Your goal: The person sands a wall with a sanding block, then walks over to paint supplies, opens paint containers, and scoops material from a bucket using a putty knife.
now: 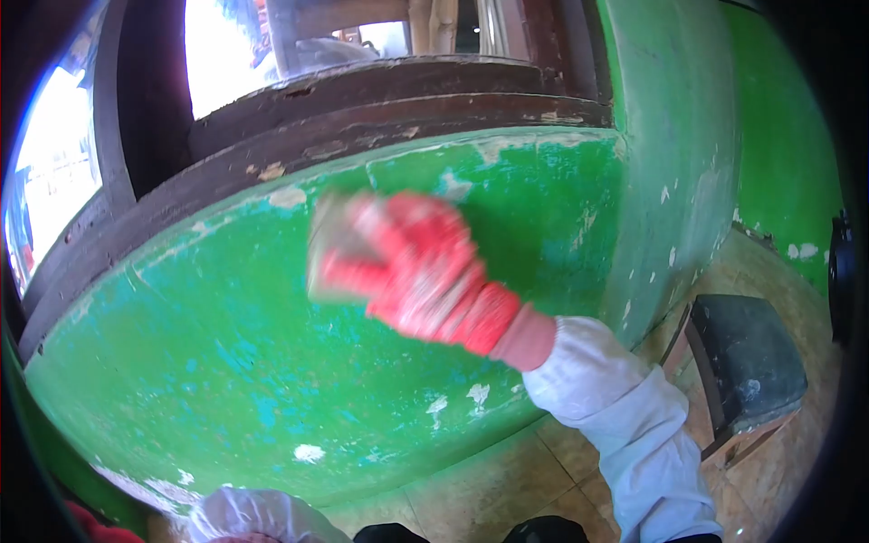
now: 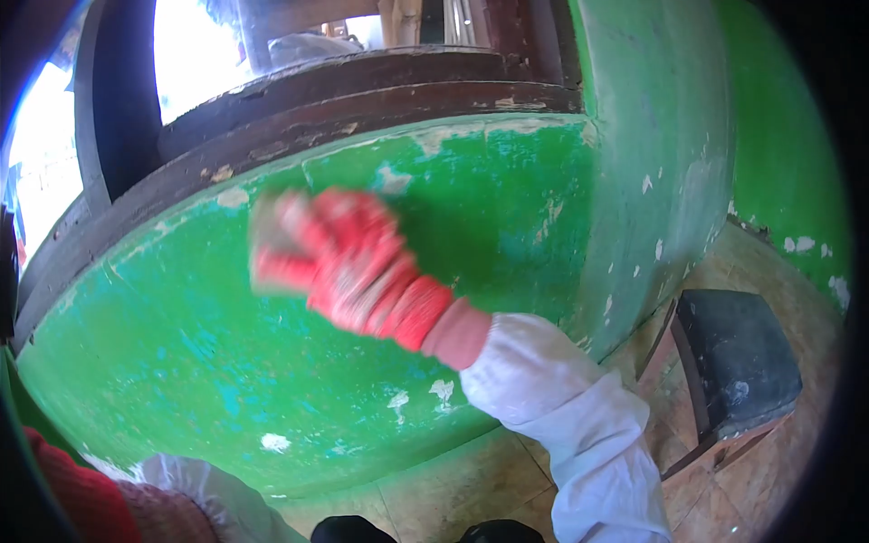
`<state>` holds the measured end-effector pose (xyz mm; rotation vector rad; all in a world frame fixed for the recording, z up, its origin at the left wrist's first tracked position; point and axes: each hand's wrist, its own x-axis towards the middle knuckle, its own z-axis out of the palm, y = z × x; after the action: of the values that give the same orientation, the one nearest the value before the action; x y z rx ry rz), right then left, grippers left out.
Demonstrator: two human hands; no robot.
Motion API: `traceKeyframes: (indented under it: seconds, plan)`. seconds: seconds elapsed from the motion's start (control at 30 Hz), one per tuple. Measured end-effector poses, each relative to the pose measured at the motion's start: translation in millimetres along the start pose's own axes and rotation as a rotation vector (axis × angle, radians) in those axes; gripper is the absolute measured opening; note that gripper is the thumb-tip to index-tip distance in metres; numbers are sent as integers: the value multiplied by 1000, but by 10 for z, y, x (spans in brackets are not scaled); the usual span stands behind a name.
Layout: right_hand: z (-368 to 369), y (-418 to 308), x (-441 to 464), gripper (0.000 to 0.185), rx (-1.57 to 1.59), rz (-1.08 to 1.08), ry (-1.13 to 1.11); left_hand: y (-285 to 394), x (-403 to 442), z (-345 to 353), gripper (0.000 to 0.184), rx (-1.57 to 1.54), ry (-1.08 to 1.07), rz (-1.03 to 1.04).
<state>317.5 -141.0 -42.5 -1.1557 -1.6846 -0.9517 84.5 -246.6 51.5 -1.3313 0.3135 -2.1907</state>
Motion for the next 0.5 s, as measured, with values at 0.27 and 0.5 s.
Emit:
traceKeyframes:
  seconds: [0.27,0.5]
  plan:
    - [-744,1570,-149,75,-928,187,293,405,-1410,-728,53,-256,-187,-568]
    - [-865,1905,-253,84,-230,978,545,1265,-2898,-858,52,-159,-831,-1008]
